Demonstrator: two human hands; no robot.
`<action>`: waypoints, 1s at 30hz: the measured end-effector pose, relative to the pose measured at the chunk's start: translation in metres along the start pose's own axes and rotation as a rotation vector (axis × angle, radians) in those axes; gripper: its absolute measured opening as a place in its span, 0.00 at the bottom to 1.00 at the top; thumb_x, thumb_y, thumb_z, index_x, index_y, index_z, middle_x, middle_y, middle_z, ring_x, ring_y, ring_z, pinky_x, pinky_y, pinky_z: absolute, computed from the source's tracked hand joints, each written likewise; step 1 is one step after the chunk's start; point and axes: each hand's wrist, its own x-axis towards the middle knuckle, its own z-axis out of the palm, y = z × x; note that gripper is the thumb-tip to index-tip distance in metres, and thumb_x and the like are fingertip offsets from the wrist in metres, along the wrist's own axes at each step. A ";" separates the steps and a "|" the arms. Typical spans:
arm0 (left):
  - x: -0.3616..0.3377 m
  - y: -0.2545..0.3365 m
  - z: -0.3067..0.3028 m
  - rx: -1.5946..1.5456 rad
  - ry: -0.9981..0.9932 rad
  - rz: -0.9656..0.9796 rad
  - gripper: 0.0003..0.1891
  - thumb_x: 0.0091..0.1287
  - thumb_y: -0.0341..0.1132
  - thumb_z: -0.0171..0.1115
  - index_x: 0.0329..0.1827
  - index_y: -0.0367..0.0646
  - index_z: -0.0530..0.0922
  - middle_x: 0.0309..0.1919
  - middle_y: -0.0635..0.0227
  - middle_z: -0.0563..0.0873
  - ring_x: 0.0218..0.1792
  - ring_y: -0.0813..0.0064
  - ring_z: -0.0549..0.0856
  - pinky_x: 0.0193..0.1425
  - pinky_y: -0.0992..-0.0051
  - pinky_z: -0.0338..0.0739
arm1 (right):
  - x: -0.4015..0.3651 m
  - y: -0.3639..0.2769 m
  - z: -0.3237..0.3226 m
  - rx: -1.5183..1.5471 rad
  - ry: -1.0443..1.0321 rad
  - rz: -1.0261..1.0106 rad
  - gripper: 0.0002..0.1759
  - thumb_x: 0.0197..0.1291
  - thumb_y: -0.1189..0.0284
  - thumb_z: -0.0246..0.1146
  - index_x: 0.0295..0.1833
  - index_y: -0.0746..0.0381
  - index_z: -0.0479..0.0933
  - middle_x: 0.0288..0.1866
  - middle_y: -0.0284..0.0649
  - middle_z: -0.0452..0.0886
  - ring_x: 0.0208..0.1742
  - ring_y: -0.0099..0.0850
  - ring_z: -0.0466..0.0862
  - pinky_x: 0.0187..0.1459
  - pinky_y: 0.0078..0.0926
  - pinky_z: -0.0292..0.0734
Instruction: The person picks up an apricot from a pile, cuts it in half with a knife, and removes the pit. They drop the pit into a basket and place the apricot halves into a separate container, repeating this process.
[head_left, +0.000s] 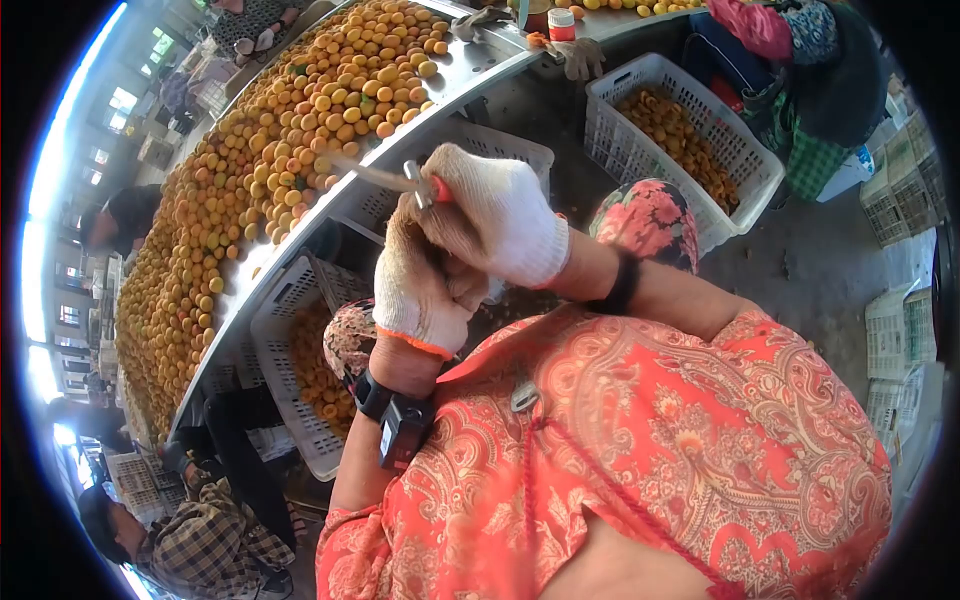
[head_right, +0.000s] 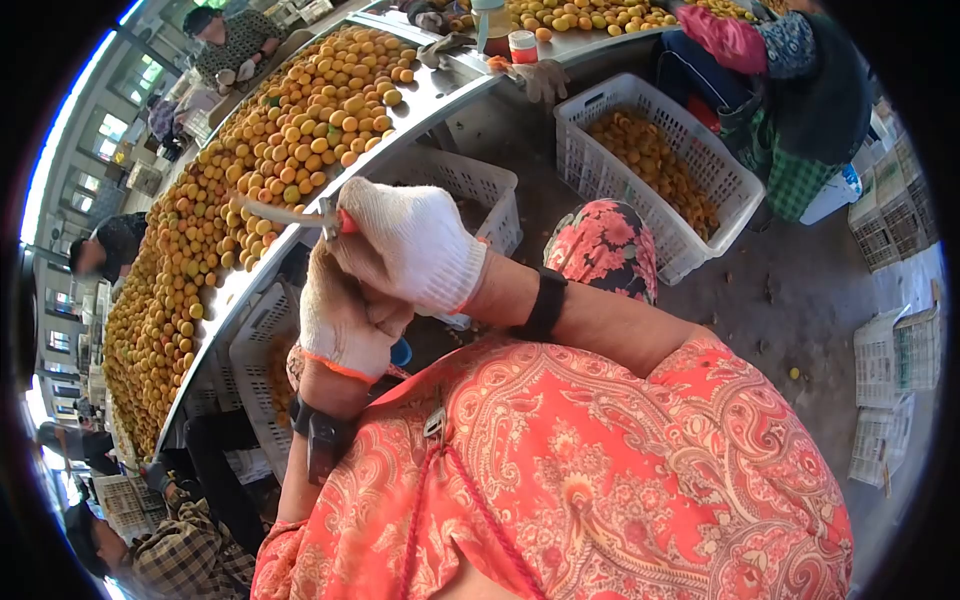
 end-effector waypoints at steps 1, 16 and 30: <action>0.003 -0.001 -0.006 0.009 -0.068 0.006 0.17 0.74 0.56 0.54 0.36 0.54 0.75 0.16 0.80 0.67 0.12 0.82 0.62 0.15 0.80 0.52 | 0.000 -0.001 0.000 0.031 0.025 0.063 0.11 0.61 0.66 0.67 0.39 0.61 0.74 0.30 0.49 0.81 0.33 0.54 0.82 0.31 0.44 0.78; 0.017 0.007 -0.032 0.038 -0.226 0.424 0.18 0.75 0.41 0.55 0.59 0.37 0.78 0.41 0.60 0.84 0.31 0.71 0.77 0.38 0.71 0.72 | 0.006 0.010 -0.006 0.681 0.111 0.543 0.14 0.76 0.63 0.56 0.43 0.63 0.77 0.28 0.28 0.75 0.22 0.14 0.71 0.21 0.15 0.65; 0.016 0.008 -0.033 0.053 -0.173 0.169 0.21 0.79 0.53 0.45 0.45 0.43 0.76 0.19 0.69 0.70 0.14 0.78 0.61 0.17 0.79 0.51 | 0.001 0.023 -0.003 0.393 -0.190 0.284 0.09 0.63 0.76 0.64 0.48 0.66 0.78 0.34 0.46 0.83 0.37 0.29 0.84 0.45 0.29 0.80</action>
